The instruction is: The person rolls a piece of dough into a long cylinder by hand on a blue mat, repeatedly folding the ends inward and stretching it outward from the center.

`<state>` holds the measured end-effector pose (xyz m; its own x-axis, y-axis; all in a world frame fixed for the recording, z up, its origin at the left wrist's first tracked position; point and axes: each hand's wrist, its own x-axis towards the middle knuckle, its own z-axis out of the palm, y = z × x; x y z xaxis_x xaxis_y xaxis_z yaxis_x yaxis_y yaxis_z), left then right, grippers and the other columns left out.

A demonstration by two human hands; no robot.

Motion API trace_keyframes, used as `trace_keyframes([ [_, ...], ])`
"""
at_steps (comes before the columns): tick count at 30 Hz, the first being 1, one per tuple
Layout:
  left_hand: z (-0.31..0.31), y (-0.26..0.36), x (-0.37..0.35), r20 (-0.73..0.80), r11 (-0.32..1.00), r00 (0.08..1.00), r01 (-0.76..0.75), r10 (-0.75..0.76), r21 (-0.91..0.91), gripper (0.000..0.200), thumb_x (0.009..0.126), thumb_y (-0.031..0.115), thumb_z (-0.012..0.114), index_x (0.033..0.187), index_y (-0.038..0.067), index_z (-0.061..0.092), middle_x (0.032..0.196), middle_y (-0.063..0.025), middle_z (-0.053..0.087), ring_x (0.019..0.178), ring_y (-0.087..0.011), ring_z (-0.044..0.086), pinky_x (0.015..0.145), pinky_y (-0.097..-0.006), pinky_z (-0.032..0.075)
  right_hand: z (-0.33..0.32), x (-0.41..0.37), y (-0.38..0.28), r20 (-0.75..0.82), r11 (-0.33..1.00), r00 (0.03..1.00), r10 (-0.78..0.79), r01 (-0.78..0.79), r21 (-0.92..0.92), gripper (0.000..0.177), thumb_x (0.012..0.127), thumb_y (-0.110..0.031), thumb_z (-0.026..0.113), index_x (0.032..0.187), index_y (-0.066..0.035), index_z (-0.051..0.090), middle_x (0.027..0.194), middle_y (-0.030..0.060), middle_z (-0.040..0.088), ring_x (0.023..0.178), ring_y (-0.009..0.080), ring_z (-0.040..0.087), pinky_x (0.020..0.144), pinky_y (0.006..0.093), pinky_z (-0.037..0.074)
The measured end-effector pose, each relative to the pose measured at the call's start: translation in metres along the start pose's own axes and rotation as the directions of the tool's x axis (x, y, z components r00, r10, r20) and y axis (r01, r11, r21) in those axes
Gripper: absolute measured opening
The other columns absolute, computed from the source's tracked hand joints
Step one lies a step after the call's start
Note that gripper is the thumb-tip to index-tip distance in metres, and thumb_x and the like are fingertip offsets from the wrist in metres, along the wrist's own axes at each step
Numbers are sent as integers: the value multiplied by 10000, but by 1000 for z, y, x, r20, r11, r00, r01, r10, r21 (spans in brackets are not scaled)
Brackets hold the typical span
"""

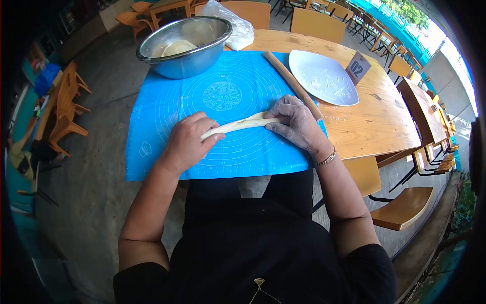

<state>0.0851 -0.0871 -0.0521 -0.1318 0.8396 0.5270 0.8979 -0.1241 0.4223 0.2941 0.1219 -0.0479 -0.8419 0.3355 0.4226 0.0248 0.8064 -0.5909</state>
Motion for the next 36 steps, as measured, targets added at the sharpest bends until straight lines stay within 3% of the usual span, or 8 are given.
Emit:
trace_keyframes([
  [3,-2,1,2,34,999,999,27,-26,-26,218,797,117,813,947,-10,719,845,-126,656,730,-273,638,654,-368,506,0,0,1,-11,995,998,-63,62,-78,204,809,-151,814,985,-64,757,946,72,619,932,234,601,846,351,504],
  [6,-4,13,4,-15,1000,1000,14,-14,-8,210,810,98,794,976,-10,726,860,-130,652,761,-277,641,667,-373,507,1,1,3,-8,996,998,-57,57,-68,201,817,-144,806,992,-57,758,937,72,614,911,239,593,835,356,500],
  [11,0,5,2,28,997,998,-61,60,44,216,815,84,780,1004,-8,730,873,-131,650,783,-280,640,677,-379,511,-1,1,-3,-8,997,999,-50,50,-67,216,824,-146,798,1013,-49,760,928,79,614,905,248,589,832,364,498],
  [13,0,5,4,41,997,997,-60,59,38,211,817,76,773,1006,-7,729,872,-132,650,778,-281,639,677,-382,512,0,0,0,-21,983,992,-123,119,-137,224,826,-150,792,1022,-46,760,916,87,614,902,255,588,833,365,496],
  [22,1,2,2,27,999,999,-34,34,6,187,825,68,713,994,-12,726,889,-133,654,798,-293,645,710,-396,531,1,2,-3,-39,994,999,10,-14,-109,198,809,-138,785,983,-46,763,926,132,626,944,315,607,876,414,492],
  [29,0,7,3,4,999,999,-34,33,8,161,862,71,718,989,-26,729,871,-146,666,775,-289,650,684,-391,522,1,1,-1,-69,988,996,-56,46,-149,216,789,-141,801,980,-48,762,950,126,624,961,313,602,889,409,491],
  [36,3,3,2,-22,1000,1000,13,-13,0,101,890,76,691,937,-10,713,872,-134,662,783,-286,647,691,-398,523,0,2,-3,-36,991,999,9,-14,-132,232,771,-141,814,980,-56,761,947,120,619,962,306,599,896,406,492],
])
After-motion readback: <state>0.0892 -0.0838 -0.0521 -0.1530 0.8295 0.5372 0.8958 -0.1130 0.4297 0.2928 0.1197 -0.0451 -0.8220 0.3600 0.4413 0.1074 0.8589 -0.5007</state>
